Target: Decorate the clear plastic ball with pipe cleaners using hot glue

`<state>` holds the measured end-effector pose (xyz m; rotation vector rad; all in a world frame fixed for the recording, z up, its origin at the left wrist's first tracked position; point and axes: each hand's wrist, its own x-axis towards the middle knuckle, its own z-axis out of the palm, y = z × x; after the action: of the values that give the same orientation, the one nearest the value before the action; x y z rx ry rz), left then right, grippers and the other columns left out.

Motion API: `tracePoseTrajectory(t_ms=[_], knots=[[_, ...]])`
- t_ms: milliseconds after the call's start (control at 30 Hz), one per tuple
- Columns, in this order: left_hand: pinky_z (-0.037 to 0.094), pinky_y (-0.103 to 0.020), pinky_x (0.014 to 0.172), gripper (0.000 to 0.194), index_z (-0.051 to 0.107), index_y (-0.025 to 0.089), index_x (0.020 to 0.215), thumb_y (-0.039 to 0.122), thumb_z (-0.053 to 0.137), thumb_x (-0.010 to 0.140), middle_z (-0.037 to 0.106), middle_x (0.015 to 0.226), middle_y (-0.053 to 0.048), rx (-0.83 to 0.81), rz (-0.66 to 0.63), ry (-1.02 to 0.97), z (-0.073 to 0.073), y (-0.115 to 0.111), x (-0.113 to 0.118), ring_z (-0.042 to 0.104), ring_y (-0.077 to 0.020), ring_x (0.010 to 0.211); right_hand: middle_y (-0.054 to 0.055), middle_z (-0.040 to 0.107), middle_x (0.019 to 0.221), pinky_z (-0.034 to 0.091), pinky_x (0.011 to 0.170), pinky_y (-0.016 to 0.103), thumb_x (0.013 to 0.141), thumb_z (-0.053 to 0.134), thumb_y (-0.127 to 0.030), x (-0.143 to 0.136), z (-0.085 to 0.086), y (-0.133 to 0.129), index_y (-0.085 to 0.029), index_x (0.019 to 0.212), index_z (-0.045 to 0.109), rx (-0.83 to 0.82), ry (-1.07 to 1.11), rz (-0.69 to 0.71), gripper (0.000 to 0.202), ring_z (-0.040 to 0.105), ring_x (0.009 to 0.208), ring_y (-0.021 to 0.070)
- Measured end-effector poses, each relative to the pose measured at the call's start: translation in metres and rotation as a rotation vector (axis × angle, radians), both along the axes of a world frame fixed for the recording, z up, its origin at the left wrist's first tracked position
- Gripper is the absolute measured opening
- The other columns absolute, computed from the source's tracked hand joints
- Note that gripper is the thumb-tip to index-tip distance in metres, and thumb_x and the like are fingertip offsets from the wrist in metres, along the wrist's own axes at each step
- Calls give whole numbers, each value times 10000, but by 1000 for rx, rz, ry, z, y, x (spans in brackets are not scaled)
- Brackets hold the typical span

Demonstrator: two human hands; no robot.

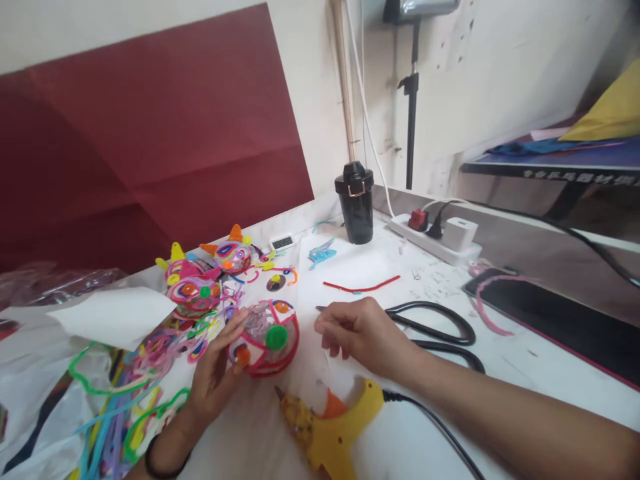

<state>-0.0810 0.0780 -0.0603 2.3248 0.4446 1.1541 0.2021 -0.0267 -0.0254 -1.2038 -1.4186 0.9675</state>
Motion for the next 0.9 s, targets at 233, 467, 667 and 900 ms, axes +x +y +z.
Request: tracePoseTrajectory(t_ms=[233,467,667,900], knots=[[341,-402,1188,430,512,321,1367,204,533,954,448,1534,6,22,17,52,4,-5,0,384,-228,1428,-22,626,576,403,427,172,842,581,-282,-6,3,-10,-184,695,609,-103,224,-13,178,569,463,85],[336,-429,1187,466,497,333,1382,180,532,943,430,1545,-5,-21,37,94,2,-6,-3,370,-237,1436,11,662,607,410,442,165,785,679,-380,-18,-1,-19,-169,697,625,-316,357,65,234,585,502,93],[329,-493,1181,482,460,289,1401,158,522,941,393,1565,-52,21,-17,94,4,-10,-1,332,-268,1454,-7,619,547,373,397,158,687,747,-567,-19,-6,-16,-171,672,574,-397,394,44,433,549,445,84],[294,-507,1194,498,452,280,1404,145,535,933,361,1581,-62,5,-35,79,-1,-11,-6,282,-271,1475,-57,529,487,376,388,165,684,697,-653,-22,-2,-13,-194,641,487,-364,385,39,507,461,386,57]])
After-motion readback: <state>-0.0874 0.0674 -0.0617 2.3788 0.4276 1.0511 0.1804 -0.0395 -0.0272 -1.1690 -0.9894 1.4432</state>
